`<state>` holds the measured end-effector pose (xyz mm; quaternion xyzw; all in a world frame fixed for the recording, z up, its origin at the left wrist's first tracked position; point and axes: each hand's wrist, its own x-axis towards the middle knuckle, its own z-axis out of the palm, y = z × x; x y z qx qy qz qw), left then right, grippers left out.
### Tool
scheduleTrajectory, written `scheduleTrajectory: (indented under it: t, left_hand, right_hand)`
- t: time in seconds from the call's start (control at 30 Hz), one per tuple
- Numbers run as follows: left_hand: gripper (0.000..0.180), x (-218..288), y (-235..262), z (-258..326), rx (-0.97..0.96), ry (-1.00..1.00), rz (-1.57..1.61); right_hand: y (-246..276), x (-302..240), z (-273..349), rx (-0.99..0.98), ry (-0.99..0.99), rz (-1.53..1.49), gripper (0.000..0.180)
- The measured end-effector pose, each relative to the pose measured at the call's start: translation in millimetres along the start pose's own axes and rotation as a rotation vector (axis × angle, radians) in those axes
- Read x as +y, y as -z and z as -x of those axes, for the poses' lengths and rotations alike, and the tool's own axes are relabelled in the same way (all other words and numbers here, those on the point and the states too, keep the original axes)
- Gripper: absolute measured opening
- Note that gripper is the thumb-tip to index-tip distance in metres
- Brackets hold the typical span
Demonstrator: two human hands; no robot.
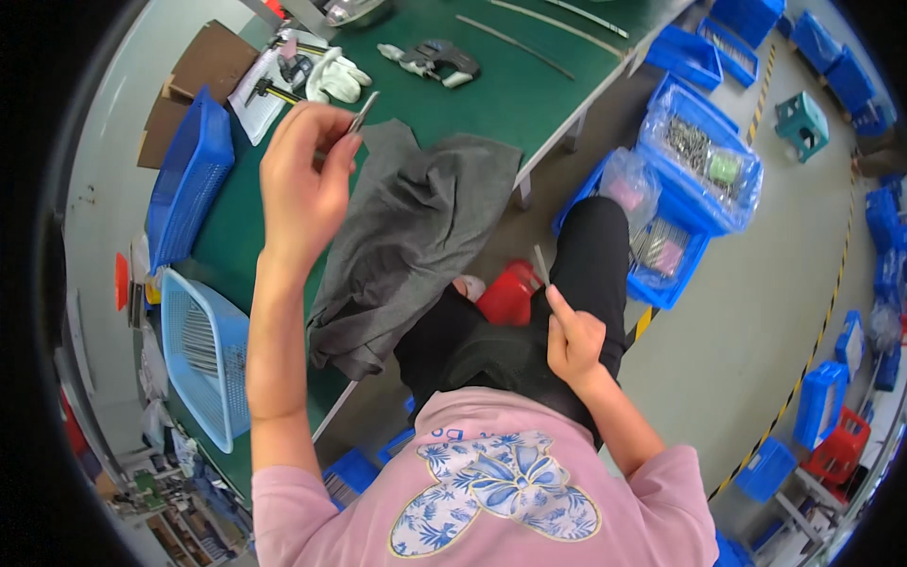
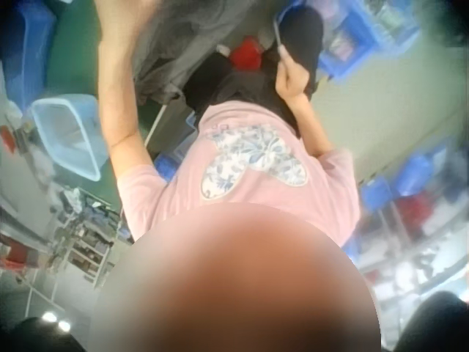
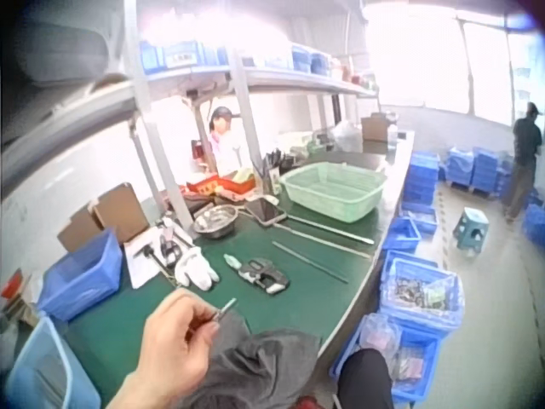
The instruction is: Filing a small metal component and measuring its dimensions with a digital micrometer.
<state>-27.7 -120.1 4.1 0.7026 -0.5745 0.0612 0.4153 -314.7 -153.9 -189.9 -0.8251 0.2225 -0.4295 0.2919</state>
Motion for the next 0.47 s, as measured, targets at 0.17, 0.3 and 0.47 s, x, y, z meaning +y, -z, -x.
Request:
scheduleTrajectory:
  t: [0.17,0.3,0.47]
  left_hand:
    - [0.010,-85.5,-8.1,1.2,-0.095,-0.047,-0.337]
    - [0.018,-104.0,-27.4,-14.0,-0.174,0.129,-0.450]
    - [0.030,-77.8,70.5,-13.8,-0.267,0.273,-0.579]
  right_hand:
    - [-17.4,-9.9,11.4,0.001,-0.008,0.029,0.037]
    - [-7.8,3.0,29.9,-0.022,-0.221,0.040,0.037]
    - [-3.5,-1.6,18.6,-0.134,-0.349,0.007,0.040]
